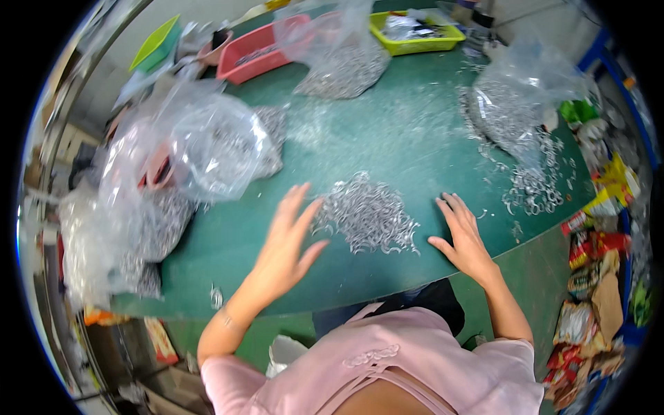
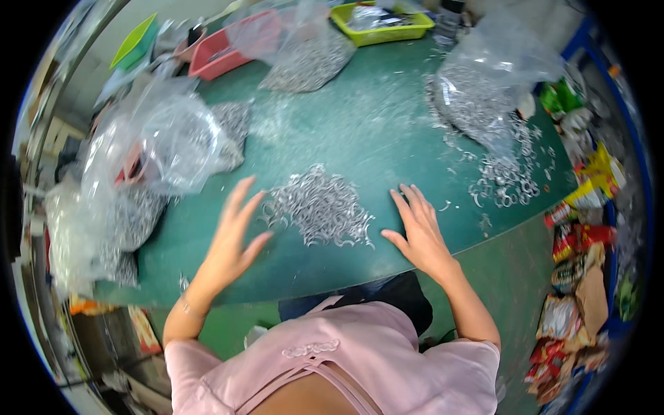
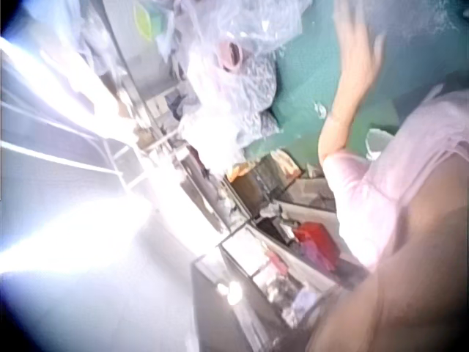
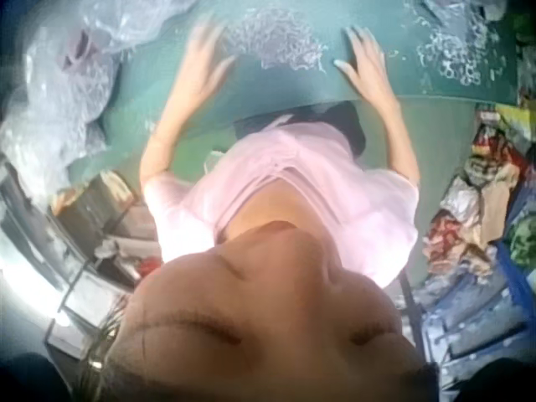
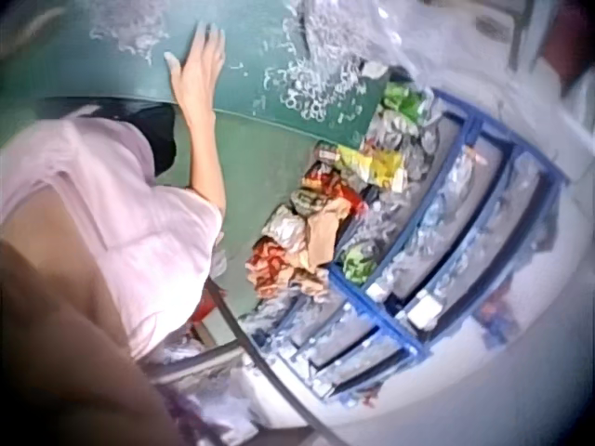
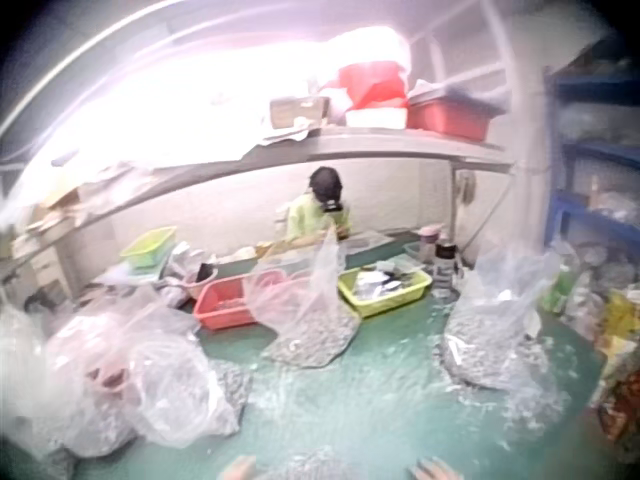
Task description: The person sorts small silver metal hooks on a green table, picking them up by hand and placing them into clear plastic bags. The person repeatedly scoops hooks from the table surface and transfers them into bags, occasionally adjusting the bags or the pile of hooks.
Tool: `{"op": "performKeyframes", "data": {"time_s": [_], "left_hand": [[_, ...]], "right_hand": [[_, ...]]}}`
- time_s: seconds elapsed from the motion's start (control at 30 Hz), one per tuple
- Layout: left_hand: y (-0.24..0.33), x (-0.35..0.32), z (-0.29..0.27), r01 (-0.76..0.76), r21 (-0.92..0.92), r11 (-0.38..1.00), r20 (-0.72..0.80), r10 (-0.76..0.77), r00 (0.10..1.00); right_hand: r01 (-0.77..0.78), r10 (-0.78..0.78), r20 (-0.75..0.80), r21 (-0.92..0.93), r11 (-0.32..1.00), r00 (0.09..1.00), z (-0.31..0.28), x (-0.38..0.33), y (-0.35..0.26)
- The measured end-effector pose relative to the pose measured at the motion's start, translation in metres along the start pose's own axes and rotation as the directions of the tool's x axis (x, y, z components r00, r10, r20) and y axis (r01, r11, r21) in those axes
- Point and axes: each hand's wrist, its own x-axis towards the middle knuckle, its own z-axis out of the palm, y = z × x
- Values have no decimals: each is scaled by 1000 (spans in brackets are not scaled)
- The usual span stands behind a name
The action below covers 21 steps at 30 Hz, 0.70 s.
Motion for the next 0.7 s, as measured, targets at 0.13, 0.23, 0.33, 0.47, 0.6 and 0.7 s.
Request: {"op": "performKeyframes", "data": {"time_s": [0.13,0.23,0.33,0.47,0.6,0.7], "left_hand": [[-35,29,71,72,-39,997,45,-70,997],[-19,27,93,-35,137,990,134,17,991],[-26,17,90,17,73,997,100,-24,995],[-26,-4,94,16,96,995,-13,-15,1000],[-30,1,93,110,-84,990,-193,-125,973],[-41,15,86,190,-323,927,-321,-296,900]], "right_hand": [[226,-226,102,15,974,969,21,20,-26],[350,-347,94,-28,936,933,42,41,-31],[414,-414,15,2,910,910,51,57,-18],[365,-365,-96,-8,931,926,44,79,5],[189,-138,-196,271,944,971,32,96,12],[-115,183,-12,736,667,983,29,103,27]]}}
